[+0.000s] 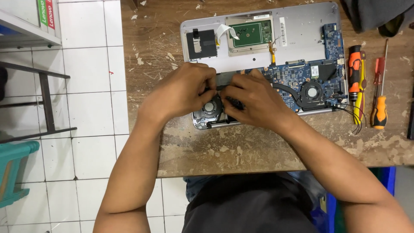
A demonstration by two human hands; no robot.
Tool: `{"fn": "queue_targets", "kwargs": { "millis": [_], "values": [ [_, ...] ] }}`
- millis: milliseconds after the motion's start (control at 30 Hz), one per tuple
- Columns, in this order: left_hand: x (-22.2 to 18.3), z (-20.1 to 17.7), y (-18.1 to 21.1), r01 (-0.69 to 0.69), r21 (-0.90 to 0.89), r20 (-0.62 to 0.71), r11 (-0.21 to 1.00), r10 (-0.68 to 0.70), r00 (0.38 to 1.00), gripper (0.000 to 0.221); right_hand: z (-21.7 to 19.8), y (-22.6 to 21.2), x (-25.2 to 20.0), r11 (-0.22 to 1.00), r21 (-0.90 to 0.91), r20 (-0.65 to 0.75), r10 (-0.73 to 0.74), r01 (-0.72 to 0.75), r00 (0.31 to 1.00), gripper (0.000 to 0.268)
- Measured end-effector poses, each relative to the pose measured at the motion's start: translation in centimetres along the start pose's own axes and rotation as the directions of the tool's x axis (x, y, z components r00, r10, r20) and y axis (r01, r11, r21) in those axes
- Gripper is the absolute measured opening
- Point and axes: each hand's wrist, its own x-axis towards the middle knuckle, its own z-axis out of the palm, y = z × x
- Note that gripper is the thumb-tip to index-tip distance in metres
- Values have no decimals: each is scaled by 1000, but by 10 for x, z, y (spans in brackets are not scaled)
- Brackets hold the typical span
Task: Securing a storage drive or internal component inside a laptop using a screwdriver and screws.
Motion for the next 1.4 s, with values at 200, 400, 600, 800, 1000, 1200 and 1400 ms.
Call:
{"fn": "queue_targets", "kwargs": {
  "millis": [200,400,600,800,1000,1200,1400],
  "values": [
    [-1,2,-3,14,-3,5,1000,-14,1000,6,2,0,-2,1000,4,-3,4,-4,1000,8],
    [-4,-1,-10,-1,-18,-50,1000,0,999,5,-5,-4,-1,998,63,-13,18,-17,1000,6],
    [-7,-16,-10,43,10,-98,999,-42,994,6,-6,1,-3,988,151,-33,-30,35,999,2],
    [-6,-17,-10,145,16,-65,989,-144,987,4,-4,0,-4,993,109,3,-38,38,999,12],
    [-12,-25,-6,223,17,-39,975,-222,974,3,-8,-5,-1,996,88,48,-22,18,999,24],
    [-15,-34,3,301,17,38,953,-302,953,8,-6,-1,-2,997,67,68,-36,31,997,30],
    [-14,-32,7,347,18,27,938,-347,938,7,-7,-6,-2,1000,7,92,-14,13,996,31]
  ]
}}
